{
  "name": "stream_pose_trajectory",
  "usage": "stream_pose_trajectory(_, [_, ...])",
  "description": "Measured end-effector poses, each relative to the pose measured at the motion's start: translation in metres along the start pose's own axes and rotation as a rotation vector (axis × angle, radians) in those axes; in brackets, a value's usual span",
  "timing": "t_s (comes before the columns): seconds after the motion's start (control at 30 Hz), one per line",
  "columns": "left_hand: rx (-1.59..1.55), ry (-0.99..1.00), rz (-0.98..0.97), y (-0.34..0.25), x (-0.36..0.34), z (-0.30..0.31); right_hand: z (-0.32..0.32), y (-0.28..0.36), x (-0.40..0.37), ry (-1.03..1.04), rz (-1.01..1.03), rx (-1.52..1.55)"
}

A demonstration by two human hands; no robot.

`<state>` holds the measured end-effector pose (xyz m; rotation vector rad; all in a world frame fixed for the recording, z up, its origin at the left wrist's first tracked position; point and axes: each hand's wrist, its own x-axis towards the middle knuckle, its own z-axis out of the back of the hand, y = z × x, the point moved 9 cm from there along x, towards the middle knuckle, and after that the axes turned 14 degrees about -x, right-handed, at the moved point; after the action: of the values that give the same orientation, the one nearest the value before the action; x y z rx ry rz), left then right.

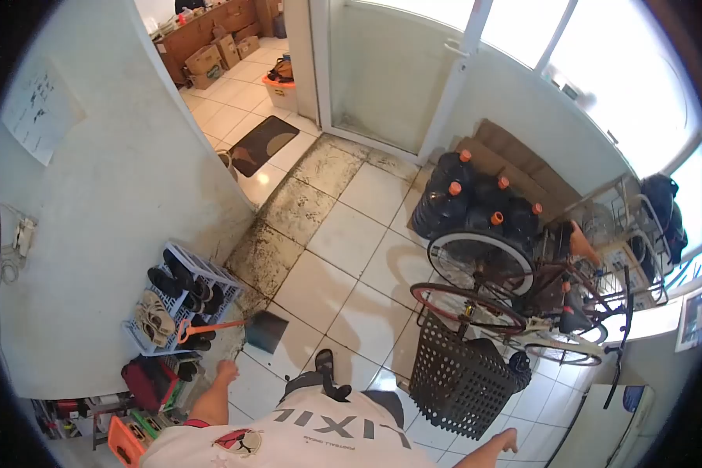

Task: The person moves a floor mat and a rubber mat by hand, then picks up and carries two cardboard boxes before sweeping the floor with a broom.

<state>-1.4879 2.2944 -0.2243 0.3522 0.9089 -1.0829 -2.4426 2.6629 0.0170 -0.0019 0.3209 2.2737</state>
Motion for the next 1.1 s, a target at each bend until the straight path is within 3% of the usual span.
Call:
stream_pose_trajectory(0.07, [0.031, 0.047, 0.028, 0.015, -0.023, 0.033, 0.038, -0.009, -0.037, -0.345, -0.402, 0.206])
stream_pose_trajectory(0.13, [0.386, 0.021, -0.097, -0.014, -0.018, 0.053, 0.016, 0.043, -0.072, 0.053, 0.084, 0.336])
stream_pose_trajectory(0.17, [0.386, 0.014, -0.107, -0.038, -0.01, 0.059, -0.025, 0.054, -0.079, 0.247, 0.26, 0.322])
stream_pose_trajectory(0.23, [-1.237, -0.349, 0.453, -0.031, -0.008, 0.066, -0.078, 0.055, -0.143, 0.386, 0.382, 0.127])
stream_pose_trajectory(0.27, [-1.236, -0.348, 0.452, -0.05, 0.006, 0.076, -0.106, 0.055, -0.178, 0.434, 0.429, 0.028])
stream_pose_trajectory(0.33, [-0.778, -0.513, -0.035, -0.107, 0.056, 0.122, -0.161, 0.066, -0.258, 0.526, 0.543, -0.176])
stream_pose_trajectory(0.37, [-0.786, -0.523, -0.027, -0.132, 0.062, 0.146, -0.189, 0.078, -0.296, 0.559, 0.613, -0.268])
stream_pose_trajectory(0.43, [-0.895, -0.365, 0.176, -0.191, 0.062, 0.212, -0.255, 0.118, -0.364, 0.584, 0.783, -0.441])
stream_pose_trajectory(0.5, [-0.867, -0.353, 0.296, -0.206, 0.086, 0.252, -0.313, 0.184, -0.437, 0.56, 0.986, -0.614])
stream_pose_trajectory(0.53, [-0.564, -0.273, 0.178, -0.217, 0.108, 0.273, -0.334, 0.234, -0.488, 0.521, 1.14, -0.762])
stream_pose_trajectory(0.6, [0.038, -0.102, -0.052, -0.236, 0.143, 0.3, -0.373, 0.34, -0.607, 0.217, 1.724, -1.317])
stream_pose_trajectory(0.63, [0.041, -0.115, -0.038, -0.225, 0.156, 0.319, -0.379, 0.396, -0.663, 0.145, 1.824, -1.396])
stream_pose_trajectory(0.67, [-0.202, -0.158, 0.135, -0.197, 0.168, 0.331, -0.285, 0.463, -0.749, 0.375, 1.707, -0.374])
stream_pose_trajectory(0.7, [-0.463, -0.195, 0.306, -0.187, 0.174, 0.336, -0.317, 0.531, -0.772, 0.191, 1.664, -0.445])
stream_pose_trajectory(0.73, [-0.488, -0.195, 0.317, -0.203, 0.168, 0.351, -0.301, 0.59, -0.825, 0.211, 1.743, -0.198])
stream_pose_trajectory(0.77, [-0.764, -0.22, 0.379, -0.218, 0.149, 0.366, -0.255, 0.63, -0.894, 0.021, 1.936, 0.113])
stream_pose_trajectory(0.8, [-1.036, -0.268, 0.444, -0.242, 0.123, 0.388, -0.237, 0.674, -0.948, 0.301, 1.933, -0.129])
stream_pose_trajectory(0.9, [-1.163, -0.25, 0.585, -0.241, 0.097, 0.388, -0.163, 0.783, -1.066, -0.098, 1.943, -0.097])
stream_pose_trajectory(0.93, [-1.157, -0.229, 0.632, -0.236, 0.089, 0.385, -0.143, 0.813, -1.101, -0.115, 1.944, -0.098])
stream_pose_trajectory(1.0, [-1.159, -0.196, 0.738, -0.23, 0.076, 0.38, -0.153, 0.89, -1.138, -0.533, 2.072, 0.175])
stream_pose_trajectory(1.1, [-1.184, -0.173, 0.855, -0.24, 0.098, 0.395, -0.156, 0.963, -1.192, -0.657, 2.036, -0.039])
